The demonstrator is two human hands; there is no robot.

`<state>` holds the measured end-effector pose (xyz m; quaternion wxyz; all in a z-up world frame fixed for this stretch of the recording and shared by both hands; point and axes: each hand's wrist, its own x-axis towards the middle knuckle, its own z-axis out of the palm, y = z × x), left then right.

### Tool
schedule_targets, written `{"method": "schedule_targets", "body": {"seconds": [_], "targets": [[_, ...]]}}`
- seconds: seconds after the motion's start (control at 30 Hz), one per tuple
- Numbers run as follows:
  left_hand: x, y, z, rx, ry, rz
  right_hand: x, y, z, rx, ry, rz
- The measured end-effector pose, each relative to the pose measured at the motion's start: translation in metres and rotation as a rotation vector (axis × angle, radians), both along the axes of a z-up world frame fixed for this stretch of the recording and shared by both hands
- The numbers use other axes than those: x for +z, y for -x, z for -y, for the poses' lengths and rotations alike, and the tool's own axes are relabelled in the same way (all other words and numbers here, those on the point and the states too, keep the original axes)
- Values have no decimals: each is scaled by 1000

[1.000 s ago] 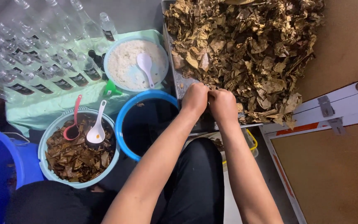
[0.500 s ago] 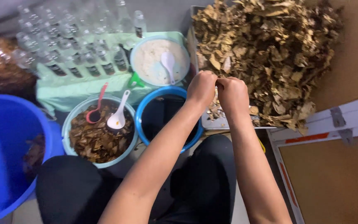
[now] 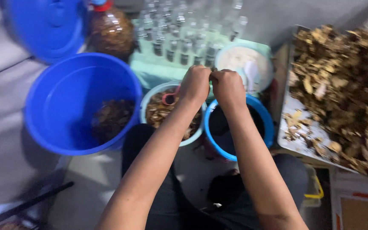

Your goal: The person is shredding dried leaves by hand, picking them up from a tray and crushing them into a blue bucket.

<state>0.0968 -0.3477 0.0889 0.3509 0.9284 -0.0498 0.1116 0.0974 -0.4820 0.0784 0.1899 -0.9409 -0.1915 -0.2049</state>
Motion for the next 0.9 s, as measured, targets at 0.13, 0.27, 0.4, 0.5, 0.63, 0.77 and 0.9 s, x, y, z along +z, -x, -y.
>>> {"method": "schedule_targets", "body": {"seconds": [0.13, 0.27, 0.4, 0.5, 0.63, 0.77, 0.9], "targets": [[-14, 15, -94, 178, 129, -54, -12, -4, -91, 141, -9, -51], [-17, 49, -179, 234, -108, -51, -30, -1, -180, 303, 33, -119], [-17, 85, -241, 329, -211, -66, -36, 11, -256, 463, 20, -146], [-39, 95, -286, 405, -198, -118, -41, 19, -304, 562, -20, -165], [-75, 97, -324, 444, -115, -155, -67, 21, -350, 567, 8, -203], [-81, 104, -336, 462, -160, -235, -70, 35, -362, 657, -7, -179], [-71, 114, -334, 449, -125, -292, -84, 35, -361, 759, 215, 14]]}}
